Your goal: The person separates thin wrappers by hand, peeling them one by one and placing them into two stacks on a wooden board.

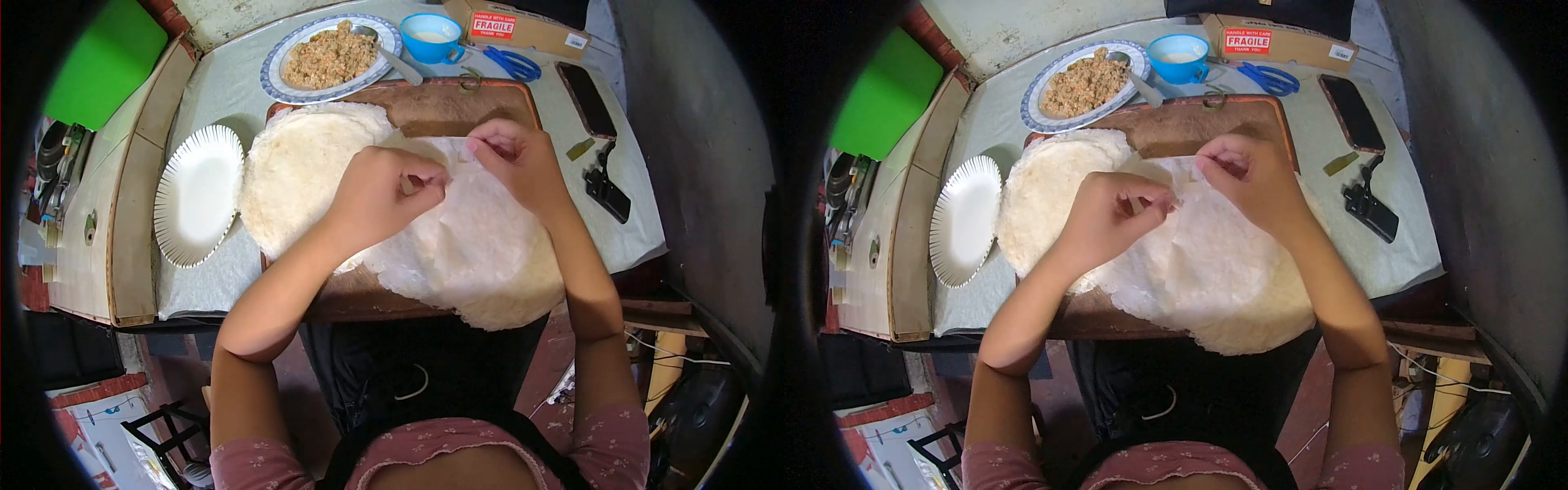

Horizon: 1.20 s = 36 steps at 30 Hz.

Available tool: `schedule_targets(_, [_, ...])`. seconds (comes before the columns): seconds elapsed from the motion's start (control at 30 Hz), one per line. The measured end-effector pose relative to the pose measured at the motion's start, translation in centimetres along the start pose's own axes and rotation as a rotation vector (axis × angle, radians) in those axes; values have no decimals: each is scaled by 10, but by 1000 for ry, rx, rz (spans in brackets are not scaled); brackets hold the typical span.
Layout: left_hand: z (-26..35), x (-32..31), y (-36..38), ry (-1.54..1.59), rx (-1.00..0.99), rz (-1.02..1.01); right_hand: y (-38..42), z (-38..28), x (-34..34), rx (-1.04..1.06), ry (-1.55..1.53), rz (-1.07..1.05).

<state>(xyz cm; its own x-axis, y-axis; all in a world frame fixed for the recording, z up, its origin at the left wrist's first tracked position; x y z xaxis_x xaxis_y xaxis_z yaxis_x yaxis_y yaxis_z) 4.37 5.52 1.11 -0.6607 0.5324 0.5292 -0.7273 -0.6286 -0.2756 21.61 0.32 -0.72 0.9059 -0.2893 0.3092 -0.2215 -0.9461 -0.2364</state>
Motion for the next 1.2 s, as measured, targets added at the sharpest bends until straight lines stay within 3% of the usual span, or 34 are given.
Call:
schedule_targets(0.1, [-2,0,0,21,47,51,4,-7,-4,-125,-76,-103])
schedule_targets(0.23, [2,3,2,-45,168,50,11,-19,-10,-56,-201,-232])
schedule_targets(0.4, [8,1,6,-164,120,112,15,-32,-17,105,-183,-283])
schedule_targets(0.5, [17,2,6,-207,93,134,15,-27,-18,13,-181,-262])
schedule_targets(0.6, [13,2,5,-138,71,141,15,-27,-15,166,-301,-150])
schedule_targets(0.83, [18,2,6,0,-84,194,26,-54,-2,341,121,73])
schedule_targets(0.9, [26,2,7,1,-218,243,38,-68,7,379,241,160])
schedule_targets(1.03, [42,-11,15,-64,-398,280,67,-77,23,291,228,273])
schedule_targets(1.2, [51,-24,19,-198,-289,143,98,-38,39,160,243,466])
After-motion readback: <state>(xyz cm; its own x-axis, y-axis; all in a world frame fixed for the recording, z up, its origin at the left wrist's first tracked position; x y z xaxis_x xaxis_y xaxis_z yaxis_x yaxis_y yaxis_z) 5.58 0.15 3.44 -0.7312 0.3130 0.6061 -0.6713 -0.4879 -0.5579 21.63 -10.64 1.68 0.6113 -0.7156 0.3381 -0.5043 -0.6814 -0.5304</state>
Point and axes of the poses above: each hand's wrist, its own y-axis away from the middle knuckle, its own x-axis out of the back of the hand, z = x × y, the point moved 6 cm from there along -y, towards the middle knuckle, and after that the axes turned 3 degrees about z, right-handed, at the moved point
